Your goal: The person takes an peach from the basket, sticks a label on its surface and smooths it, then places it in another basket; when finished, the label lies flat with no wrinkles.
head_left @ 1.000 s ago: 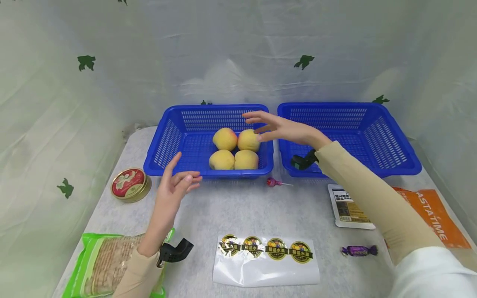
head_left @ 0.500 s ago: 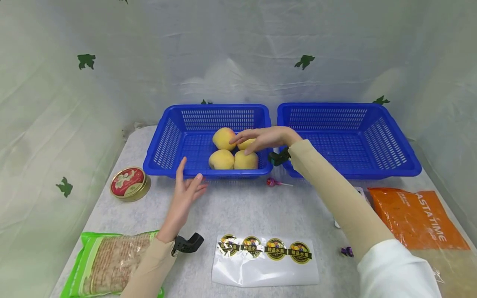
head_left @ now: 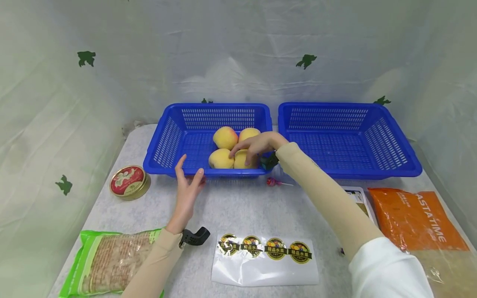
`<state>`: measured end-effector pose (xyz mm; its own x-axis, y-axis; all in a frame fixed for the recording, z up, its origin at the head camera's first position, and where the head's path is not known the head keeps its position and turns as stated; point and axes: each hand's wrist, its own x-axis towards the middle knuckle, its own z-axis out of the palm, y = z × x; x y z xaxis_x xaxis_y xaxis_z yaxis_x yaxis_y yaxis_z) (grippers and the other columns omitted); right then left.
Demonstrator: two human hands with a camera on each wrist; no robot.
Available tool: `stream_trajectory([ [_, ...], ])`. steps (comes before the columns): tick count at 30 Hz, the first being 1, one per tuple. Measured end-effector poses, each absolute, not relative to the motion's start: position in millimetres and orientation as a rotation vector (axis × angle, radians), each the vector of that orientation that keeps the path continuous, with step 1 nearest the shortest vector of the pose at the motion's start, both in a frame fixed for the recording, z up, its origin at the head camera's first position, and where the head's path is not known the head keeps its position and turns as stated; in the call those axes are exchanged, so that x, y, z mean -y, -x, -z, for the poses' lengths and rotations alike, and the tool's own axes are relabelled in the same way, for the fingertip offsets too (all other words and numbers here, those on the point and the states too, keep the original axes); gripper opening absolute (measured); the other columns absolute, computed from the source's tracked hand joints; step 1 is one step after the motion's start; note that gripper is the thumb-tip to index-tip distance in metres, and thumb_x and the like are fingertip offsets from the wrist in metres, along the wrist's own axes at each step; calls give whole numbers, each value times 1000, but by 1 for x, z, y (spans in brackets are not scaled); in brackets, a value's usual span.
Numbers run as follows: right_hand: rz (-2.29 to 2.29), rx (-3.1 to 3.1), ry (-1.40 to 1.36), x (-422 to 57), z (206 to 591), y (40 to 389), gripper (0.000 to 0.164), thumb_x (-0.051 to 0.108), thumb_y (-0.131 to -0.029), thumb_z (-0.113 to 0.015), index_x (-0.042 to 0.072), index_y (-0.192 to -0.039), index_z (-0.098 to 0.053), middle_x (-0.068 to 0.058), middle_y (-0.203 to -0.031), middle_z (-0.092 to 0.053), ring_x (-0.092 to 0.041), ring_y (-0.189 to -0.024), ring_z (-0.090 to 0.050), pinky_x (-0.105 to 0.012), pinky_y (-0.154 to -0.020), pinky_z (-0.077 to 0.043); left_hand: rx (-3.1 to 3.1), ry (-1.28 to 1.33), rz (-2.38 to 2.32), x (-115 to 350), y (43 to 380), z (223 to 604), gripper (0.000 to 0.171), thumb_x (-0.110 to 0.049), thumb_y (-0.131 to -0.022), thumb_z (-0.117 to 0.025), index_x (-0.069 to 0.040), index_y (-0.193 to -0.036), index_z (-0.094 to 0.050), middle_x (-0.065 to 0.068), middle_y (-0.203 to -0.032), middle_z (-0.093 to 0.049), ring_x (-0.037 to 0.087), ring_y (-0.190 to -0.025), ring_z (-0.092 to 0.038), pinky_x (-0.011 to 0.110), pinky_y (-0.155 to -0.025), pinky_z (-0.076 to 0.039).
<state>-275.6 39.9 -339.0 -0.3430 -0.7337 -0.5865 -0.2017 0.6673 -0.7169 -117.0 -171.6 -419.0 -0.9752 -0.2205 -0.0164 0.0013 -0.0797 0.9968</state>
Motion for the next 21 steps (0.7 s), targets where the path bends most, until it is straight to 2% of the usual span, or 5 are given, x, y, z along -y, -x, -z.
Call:
stream_trajectory([
  [5, 594, -1930, 655, -37, 339, 272, 61, 2, -75, -64, 27, -128, -48, -1, -137, -24, -21, -113, -26, -32, -93, -32, 2001, -232, 2203, 170, 117, 419, 61, -27, -90, -54, -37, -137, -18, 21, -105, -39, 41, -95, -49, 49, -90, -39],
  [13, 594, -1970, 668, -34, 344, 271, 66, -5, -73, -63, 29, -128, -47, -3, -130, -27, -22, -107, -33, -28, -80, -41, 2028, -215, 2153, 170, 116, 422, 61, -30, -90, -53, -37, -138, -17, 20, -104, -39, 44, -97, -47, 47, -89, -41],
  [18, 636, -1983, 812, -37, 340, 270, 65, -1, -74, -63, 25, -130, -43, -5, -127, -31, -24, -106, -33, -33, -84, -37, 2018, -211, 2151, 171, 116, 422, 61, -30, -89, -54, -37, -138, -17, 20, -106, -39, 45, -99, -46, 46, -89, -42],
  [21, 721, -1987, 853, -42, 334, 269, 61, 11, -79, -67, 27, -131, -39, -3, -130, -30, -24, -109, -34, -36, -88, -36, 2008, -196, 2157, 172, 116, 422, 61, -30, -90, -54, -37, -138, -17, 19, -106, -38, 44, -100, -45, 46, -89, -41],
])
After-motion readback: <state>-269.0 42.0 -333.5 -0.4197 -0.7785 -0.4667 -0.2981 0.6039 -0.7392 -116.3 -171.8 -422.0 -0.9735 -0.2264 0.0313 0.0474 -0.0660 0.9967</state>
